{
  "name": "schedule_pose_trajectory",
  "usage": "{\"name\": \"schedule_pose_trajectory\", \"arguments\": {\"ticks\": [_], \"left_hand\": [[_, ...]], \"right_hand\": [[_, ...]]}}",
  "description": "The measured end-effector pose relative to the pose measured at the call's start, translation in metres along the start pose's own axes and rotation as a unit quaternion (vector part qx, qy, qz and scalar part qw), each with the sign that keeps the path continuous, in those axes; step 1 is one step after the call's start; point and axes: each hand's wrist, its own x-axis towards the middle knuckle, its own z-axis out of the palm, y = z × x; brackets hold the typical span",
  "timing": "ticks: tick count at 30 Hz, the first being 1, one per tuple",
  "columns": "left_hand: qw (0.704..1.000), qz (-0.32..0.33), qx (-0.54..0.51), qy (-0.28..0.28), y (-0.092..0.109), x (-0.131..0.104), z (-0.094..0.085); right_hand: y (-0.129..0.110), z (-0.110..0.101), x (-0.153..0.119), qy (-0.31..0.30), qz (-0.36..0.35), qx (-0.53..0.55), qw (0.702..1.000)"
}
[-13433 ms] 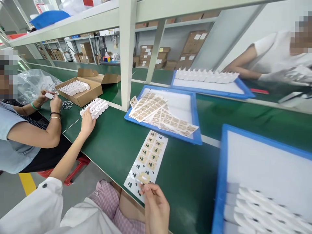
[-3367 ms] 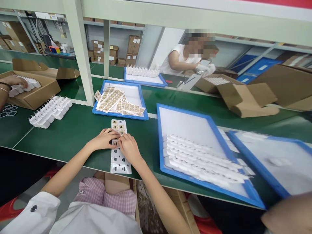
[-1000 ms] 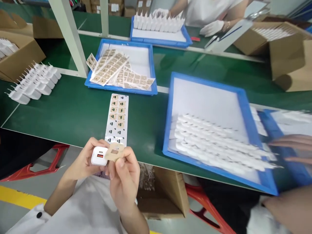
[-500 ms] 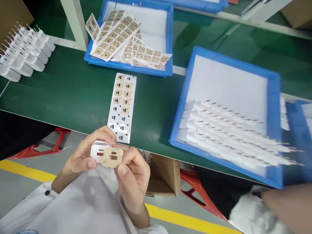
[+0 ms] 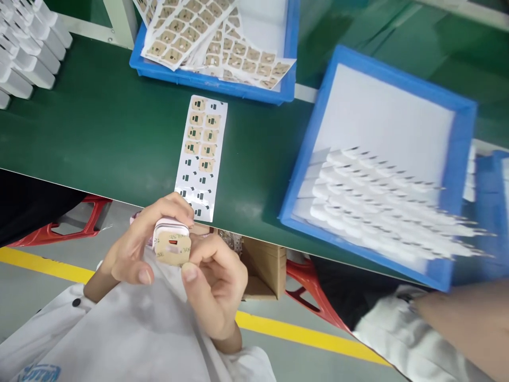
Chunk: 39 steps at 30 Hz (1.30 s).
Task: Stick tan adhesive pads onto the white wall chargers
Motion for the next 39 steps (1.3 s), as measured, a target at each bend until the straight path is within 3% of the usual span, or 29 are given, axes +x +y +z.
{"name": "schedule_pose_trajectory", "arguments": {"ticks": [4,39], "left_hand": [[1.0,0.001,-0.01,0.006,-0.0007,0.0001,-0.0005],[1.0,-0.011,0.013,0.001,0.0044,0.0044,0.0007]], "right_hand": [[-0.0011,0.0014,0.001,-0.007,-0.044,0.033,0.998],[-0.0015,0.0054,0.0058,-0.009,-0.064,-0.003,0.998]]}}
